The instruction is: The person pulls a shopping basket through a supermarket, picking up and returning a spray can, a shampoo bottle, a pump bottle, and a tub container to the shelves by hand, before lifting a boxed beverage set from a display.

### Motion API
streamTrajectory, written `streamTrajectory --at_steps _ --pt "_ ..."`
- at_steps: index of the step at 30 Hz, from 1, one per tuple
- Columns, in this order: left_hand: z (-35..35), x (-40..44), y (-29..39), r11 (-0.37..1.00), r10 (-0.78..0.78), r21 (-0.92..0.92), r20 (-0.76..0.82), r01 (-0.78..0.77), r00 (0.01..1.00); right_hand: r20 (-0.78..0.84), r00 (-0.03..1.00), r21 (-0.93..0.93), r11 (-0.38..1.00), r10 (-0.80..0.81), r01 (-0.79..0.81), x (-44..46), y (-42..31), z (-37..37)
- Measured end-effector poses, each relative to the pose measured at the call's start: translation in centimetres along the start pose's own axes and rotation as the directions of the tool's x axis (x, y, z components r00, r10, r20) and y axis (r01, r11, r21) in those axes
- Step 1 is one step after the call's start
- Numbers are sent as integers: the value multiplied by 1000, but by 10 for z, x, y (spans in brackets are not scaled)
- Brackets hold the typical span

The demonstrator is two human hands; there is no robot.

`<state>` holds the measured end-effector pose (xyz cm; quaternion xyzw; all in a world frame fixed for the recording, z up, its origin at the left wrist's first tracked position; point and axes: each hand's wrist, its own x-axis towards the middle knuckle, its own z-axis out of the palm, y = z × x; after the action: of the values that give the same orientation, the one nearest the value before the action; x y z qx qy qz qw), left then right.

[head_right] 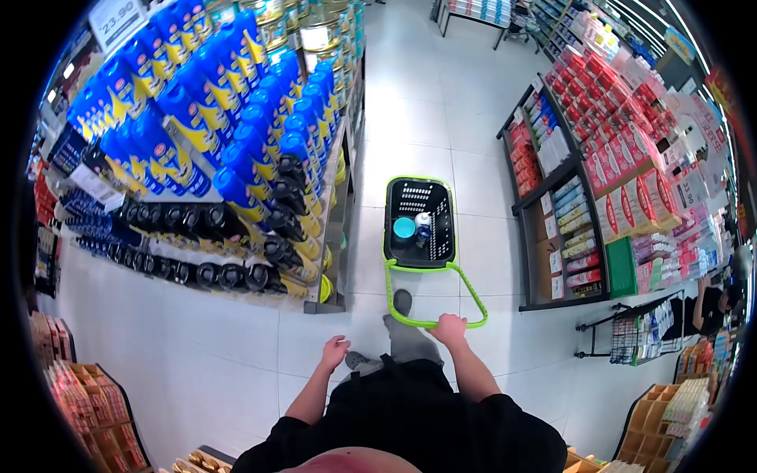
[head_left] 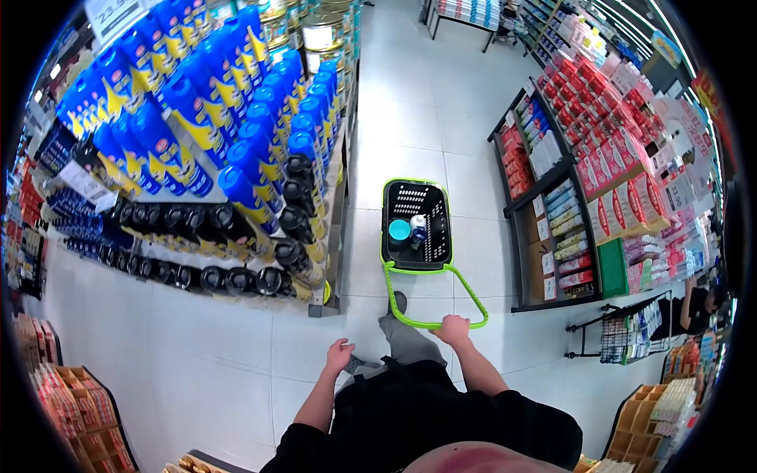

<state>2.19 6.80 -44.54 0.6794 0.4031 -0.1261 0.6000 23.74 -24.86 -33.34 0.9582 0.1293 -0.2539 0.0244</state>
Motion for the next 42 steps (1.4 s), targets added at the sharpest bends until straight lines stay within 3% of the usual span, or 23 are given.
streamTrajectory --at_steps 6,9,10,14,17,18,21,25,27,29,31,35,37,39,40,42 --pt "37 36 93 998 24 -63 19 -23 1000 -4 985 202 965 -171 169 65 -27 -18" --pt "51 62 133 987 162 -26 80 -160 984 3 973 323 921 -233 220 87 -34 -30" --pt "52 71 149 974 197 97 96 -206 976 9 969 355 906 -249 230 92 -35 -36" --pt "55 119 199 990 113 79 30 -115 993 2 959 391 883 -284 261 131 -22 -58" --pt "63 130 244 979 202 1 -83 -203 976 9 940 402 862 -341 309 171 -2 -66" --pt "63 138 257 987 158 6 -72 -158 985 -5 940 397 863 -340 314 179 5 -78" --pt "66 159 289 938 254 280 -161 -203 954 -58 943 401 857 -329 324 198 20 -109" --pt "70 202 339 920 335 280 -203 -274 920 -19 949 434 853 -314 291 234 25 -140" --pt "66 246 334 965 257 -8 -166 -262 952 31 947 412 867 -320 279 244 26 -157" --pt "67 267 354 990 136 -19 -191 -142 972 47 941 404 868 -334 288 263 28 -157" --pt "72 291 373 989 118 117 -255 -91 960 41 942 399 870 -333 290 283 32 -163" --pt "87 345 410 975 157 183 -188 -123 970 145 943 383 896 -299 225 331 41 -187" --pt "97 370 436 971 100 233 -154 -63 983 180 945 364 911 -273 194 358 51 -203" --pt "106 390 463 983 4 184 -43 4 999 141 954 356 912 -266 202 379 61 -220" --pt "111 401 477 956 39 291 -36 -27 999 160 959 341 925 -235 170 392 67 -230" --pt "121 418 504 959 57 273 60 -71 997 134 967 308 936 -218 168 424 80 -250"
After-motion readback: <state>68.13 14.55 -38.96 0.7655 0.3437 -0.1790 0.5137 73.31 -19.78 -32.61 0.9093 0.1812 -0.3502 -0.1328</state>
